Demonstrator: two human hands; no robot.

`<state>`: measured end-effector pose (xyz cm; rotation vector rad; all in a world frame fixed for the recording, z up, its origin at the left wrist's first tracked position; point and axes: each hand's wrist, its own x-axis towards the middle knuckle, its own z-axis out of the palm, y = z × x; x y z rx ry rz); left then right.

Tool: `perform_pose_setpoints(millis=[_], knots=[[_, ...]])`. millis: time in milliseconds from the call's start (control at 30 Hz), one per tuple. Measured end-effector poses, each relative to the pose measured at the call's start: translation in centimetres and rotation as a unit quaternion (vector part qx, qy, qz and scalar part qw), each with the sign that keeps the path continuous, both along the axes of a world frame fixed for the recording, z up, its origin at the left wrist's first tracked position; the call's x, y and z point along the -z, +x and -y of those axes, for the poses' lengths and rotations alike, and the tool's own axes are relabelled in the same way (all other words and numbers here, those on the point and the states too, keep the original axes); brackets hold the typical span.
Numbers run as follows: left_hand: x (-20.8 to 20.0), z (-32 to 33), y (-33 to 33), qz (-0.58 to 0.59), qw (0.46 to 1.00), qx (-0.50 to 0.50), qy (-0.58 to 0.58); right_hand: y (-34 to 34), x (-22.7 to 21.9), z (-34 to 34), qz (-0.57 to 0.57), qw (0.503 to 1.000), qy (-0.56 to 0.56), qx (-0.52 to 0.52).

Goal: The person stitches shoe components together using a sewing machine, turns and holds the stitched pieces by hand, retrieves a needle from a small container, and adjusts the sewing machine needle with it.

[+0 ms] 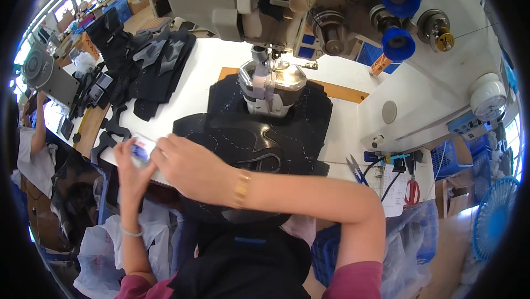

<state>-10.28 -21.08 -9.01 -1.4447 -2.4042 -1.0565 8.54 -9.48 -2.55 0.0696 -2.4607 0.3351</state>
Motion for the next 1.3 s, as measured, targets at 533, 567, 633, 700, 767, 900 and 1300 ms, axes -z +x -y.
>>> perform_pose_setpoints(millis=[533,567,633,700,767,900,1300], knots=[[5.1,-2.7,3.2,-0.002,0.993,-0.037,0.112,-12.3,8.2,-0.2,0.199,0.955,0.154,0.155],[4.9,-2.9,3.5,0.016,0.99,-0.049,0.13,-12.2,7.7,-0.9,0.226,0.965,0.084,0.105],[5.1,-3.0,3.4,0.01,0.989,-0.048,0.139,-12.2,7.3,-1.4,0.249,0.967,0.013,0.054],[5.2,-2.9,3.1,0.001,0.987,-0.058,0.149,-12.6,7.5,-1.3,0.22,0.972,0.054,0.056],[5.3,-1.8,2.4,0.034,0.987,-0.052,0.151,-12.7,7.7,-1.1,0.197,0.978,0.054,0.031],[5.9,-2.5,2.6,-0.012,0.983,-0.035,0.18,-11.5,7.4,-2.1,0.184,0.977,0.108,0.008],[5.2,-1.9,2.9,0.049,0.98,-0.083,0.176,-12.4,6.0,-2.1,0.148,0.966,0.208,0.031]])
